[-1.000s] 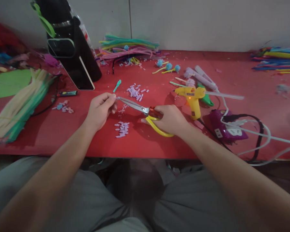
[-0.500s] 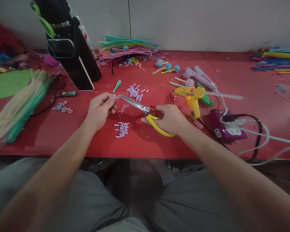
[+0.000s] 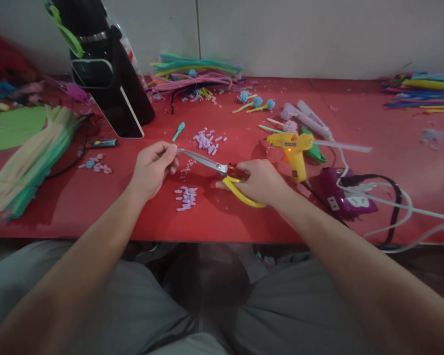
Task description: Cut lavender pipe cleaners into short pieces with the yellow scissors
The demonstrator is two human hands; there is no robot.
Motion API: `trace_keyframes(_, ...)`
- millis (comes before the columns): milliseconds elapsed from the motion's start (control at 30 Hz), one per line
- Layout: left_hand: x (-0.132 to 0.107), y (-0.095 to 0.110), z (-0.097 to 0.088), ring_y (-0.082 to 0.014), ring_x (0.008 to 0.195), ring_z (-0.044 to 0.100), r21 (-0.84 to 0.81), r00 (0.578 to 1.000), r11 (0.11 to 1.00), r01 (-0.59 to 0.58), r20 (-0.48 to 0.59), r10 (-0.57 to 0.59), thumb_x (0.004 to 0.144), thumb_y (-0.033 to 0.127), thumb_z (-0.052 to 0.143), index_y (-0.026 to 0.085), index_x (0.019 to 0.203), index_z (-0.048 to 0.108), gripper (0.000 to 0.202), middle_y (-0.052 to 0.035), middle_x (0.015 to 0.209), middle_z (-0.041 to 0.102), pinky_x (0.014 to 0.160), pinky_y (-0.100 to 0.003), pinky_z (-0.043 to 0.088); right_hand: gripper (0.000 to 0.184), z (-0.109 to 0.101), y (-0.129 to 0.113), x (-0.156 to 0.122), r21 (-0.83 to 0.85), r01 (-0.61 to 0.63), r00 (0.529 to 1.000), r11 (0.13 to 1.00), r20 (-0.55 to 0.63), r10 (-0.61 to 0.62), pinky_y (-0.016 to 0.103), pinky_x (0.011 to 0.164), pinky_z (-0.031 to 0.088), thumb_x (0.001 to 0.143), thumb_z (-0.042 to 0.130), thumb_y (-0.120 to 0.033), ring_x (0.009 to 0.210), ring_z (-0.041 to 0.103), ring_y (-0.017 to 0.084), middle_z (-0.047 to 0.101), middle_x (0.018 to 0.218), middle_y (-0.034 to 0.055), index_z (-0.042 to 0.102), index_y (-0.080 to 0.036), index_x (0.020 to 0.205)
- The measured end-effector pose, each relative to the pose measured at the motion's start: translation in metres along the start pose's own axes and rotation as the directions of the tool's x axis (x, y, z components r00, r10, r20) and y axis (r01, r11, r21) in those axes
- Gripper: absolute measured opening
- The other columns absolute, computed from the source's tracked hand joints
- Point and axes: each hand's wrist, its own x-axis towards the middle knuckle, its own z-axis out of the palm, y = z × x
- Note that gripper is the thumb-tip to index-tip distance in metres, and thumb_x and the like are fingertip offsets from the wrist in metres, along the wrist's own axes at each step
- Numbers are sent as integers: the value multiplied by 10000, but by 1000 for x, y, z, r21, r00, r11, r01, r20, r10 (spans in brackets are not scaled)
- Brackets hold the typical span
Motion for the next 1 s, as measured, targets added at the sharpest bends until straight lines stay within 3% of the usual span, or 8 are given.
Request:
trace_keyframes(467, 0, -1, -1, -60, 520, 508, 31, 999, 999, -34, 4, 33, 910, 304, 643, 172, 742, 616, 215, 17, 609, 575, 519, -188, 412, 674, -3, -2, -1, 63, -37, 999, 997, 34, 35, 280, 500, 209, 645, 655, -814, 552, 270, 95, 281, 558, -53, 356, -214, 573)
trace_keyframes(1000, 0, -2, -1, -70, 523, 523, 32, 1000, 999, -4, -21, 5, 895, 342, 653, 180, 742, 624, 224, 13, 614, 582, 518, -195, 428, 687, -2, 0, 0, 10, -9, 1000, 1000, 11, 9, 284, 491, 210, 650, 601, -857, 547, 285, 106, 316, 536, -41, 379, -213, 564)
